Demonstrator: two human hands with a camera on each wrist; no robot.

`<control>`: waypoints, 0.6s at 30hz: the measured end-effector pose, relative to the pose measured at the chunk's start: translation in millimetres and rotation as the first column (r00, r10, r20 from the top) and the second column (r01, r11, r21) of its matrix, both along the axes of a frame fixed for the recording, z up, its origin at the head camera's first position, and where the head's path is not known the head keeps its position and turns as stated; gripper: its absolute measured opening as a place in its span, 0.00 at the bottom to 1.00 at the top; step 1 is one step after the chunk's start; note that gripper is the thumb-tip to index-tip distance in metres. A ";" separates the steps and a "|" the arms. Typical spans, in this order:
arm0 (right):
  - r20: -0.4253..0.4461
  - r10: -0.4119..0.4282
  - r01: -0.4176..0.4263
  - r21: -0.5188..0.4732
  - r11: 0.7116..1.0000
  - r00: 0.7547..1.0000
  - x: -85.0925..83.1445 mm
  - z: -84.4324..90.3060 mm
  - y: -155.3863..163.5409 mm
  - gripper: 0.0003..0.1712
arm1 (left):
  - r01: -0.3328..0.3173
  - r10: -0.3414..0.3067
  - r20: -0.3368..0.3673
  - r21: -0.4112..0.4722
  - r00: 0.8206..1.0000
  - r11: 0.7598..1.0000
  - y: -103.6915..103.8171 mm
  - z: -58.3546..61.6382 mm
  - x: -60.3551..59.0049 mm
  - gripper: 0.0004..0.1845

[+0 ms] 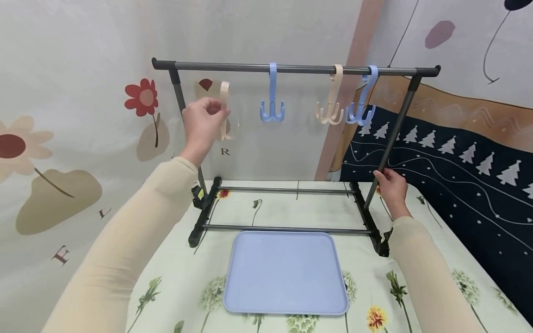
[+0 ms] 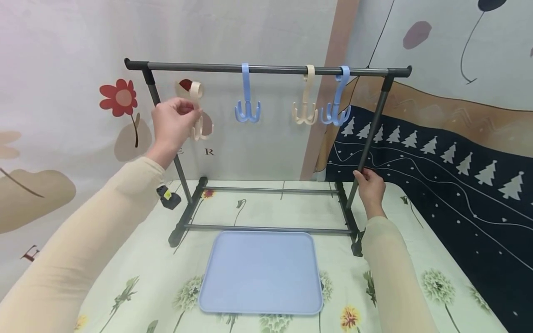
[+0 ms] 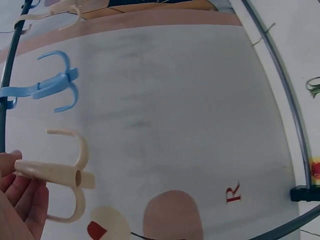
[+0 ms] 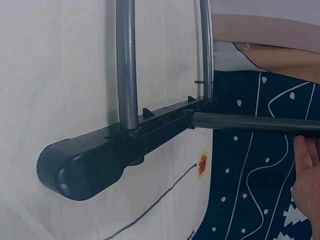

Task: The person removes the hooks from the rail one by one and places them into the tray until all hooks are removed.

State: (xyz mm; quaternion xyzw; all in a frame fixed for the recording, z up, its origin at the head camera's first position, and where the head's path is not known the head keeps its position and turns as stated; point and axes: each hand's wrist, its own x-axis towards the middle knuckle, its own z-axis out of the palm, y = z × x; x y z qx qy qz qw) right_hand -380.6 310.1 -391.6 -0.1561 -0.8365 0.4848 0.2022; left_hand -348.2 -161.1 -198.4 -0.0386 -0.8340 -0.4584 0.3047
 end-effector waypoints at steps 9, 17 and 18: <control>0.009 -0.002 0.002 0.006 1.000 1.000 -0.2 -0.1 0.6 0.30 | 0.097 -0.094 0.056 -0.040 0.994 0.995 1.9 -51.1 5.6 0.10; 0.009 -0.007 0.007 0.016 1.000 1.000 0.4 -0.9 0.7 0.31 | 0.294 -0.313 0.168 0.128 0.935 0.947 24.7 -101.7 11.2 0.08; 0.009 -0.008 0.008 0.018 1.000 1.000 0.7 -0.9 0.5 0.30 | 0.319 -0.344 0.182 0.153 0.921 0.935 28.0 -107.4 11.4 0.08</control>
